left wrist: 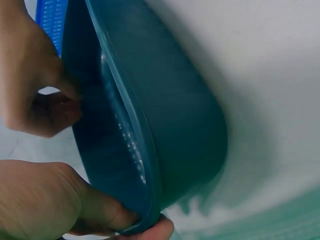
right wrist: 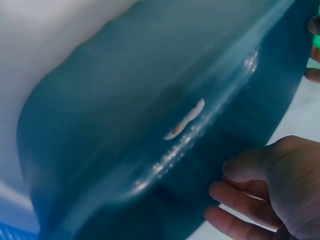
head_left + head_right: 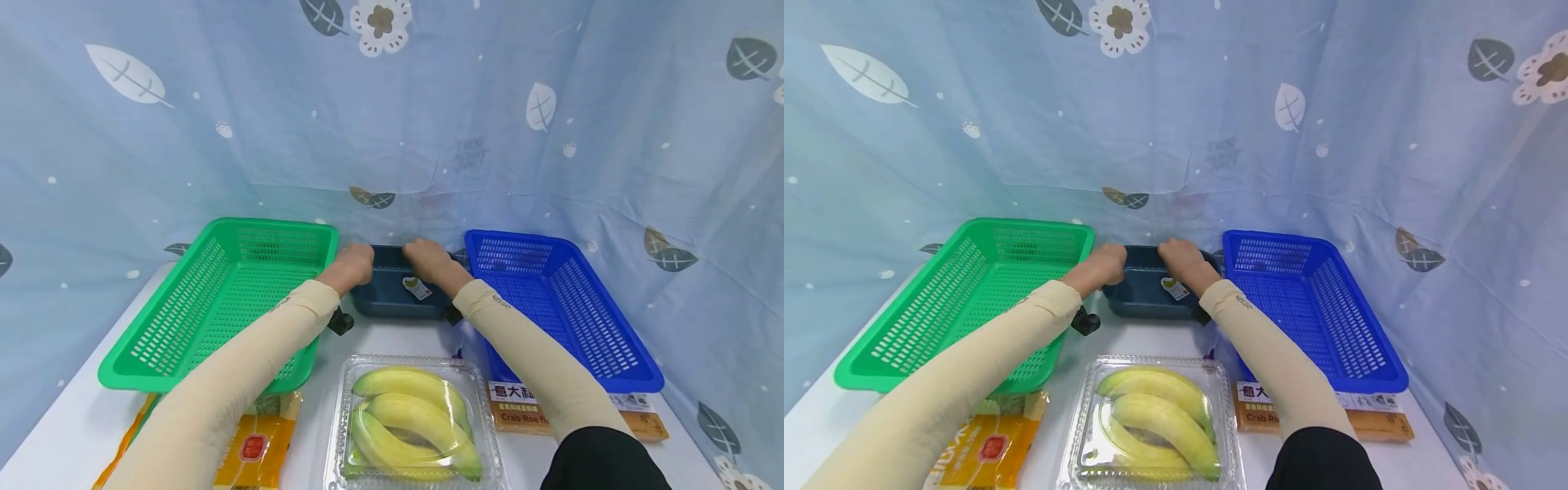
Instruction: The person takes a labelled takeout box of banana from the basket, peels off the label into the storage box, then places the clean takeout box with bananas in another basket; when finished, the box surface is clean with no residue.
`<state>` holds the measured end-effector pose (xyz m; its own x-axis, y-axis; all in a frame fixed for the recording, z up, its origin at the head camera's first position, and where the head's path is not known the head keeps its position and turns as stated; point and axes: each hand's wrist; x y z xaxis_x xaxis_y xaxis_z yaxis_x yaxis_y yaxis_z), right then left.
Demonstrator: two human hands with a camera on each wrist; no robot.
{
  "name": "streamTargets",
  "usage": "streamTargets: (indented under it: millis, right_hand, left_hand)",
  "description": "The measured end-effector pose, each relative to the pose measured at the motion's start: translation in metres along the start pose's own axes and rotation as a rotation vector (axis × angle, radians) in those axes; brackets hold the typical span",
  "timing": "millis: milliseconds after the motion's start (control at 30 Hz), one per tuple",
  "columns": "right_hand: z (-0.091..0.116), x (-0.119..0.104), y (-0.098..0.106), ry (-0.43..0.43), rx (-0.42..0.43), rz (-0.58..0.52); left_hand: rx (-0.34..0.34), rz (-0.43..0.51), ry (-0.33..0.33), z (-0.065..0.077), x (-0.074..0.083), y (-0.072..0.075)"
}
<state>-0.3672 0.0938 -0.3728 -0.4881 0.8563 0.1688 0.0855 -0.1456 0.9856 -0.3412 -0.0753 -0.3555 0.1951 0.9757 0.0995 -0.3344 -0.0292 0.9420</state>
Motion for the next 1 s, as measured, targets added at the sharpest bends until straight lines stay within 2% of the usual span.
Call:
streamTargets:
  millis: [200,433,633,800,1000]
  right_hand:
    - [0.012,0.005,0.013,0.007,0.044,-0.025]
    - [0.027,0.002,0.03,0.014,0.042,-0.056]
    - [0.038,-0.001,0.044,0.019,0.064,-0.113]
    - [0.048,0.0,0.051,0.001,0.074,-0.185]
    - [0.066,0.004,0.053,-0.017,0.101,-0.253]
  left_hand:
    - [0.014,0.016,0.012,0.003,0.001,0.001]
    - [0.005,0.011,-0.006,0.009,0.003,0.002]
    - [0.049,0.011,-0.021,0.024,0.012,0.011]
    - [0.078,0.051,-0.03,0.038,0.018,0.017]
    - [0.111,0.123,-0.112,0.06,0.018,0.015]
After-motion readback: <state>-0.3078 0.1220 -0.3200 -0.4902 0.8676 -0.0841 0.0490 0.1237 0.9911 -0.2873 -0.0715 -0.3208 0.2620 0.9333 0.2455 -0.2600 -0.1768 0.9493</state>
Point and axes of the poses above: each hand's wrist, its own z-axis away from the middle knuckle, its own y-axis out of the back of the hand, x = y × z, and after that the axes turned 5 degrees about -y, right-handed
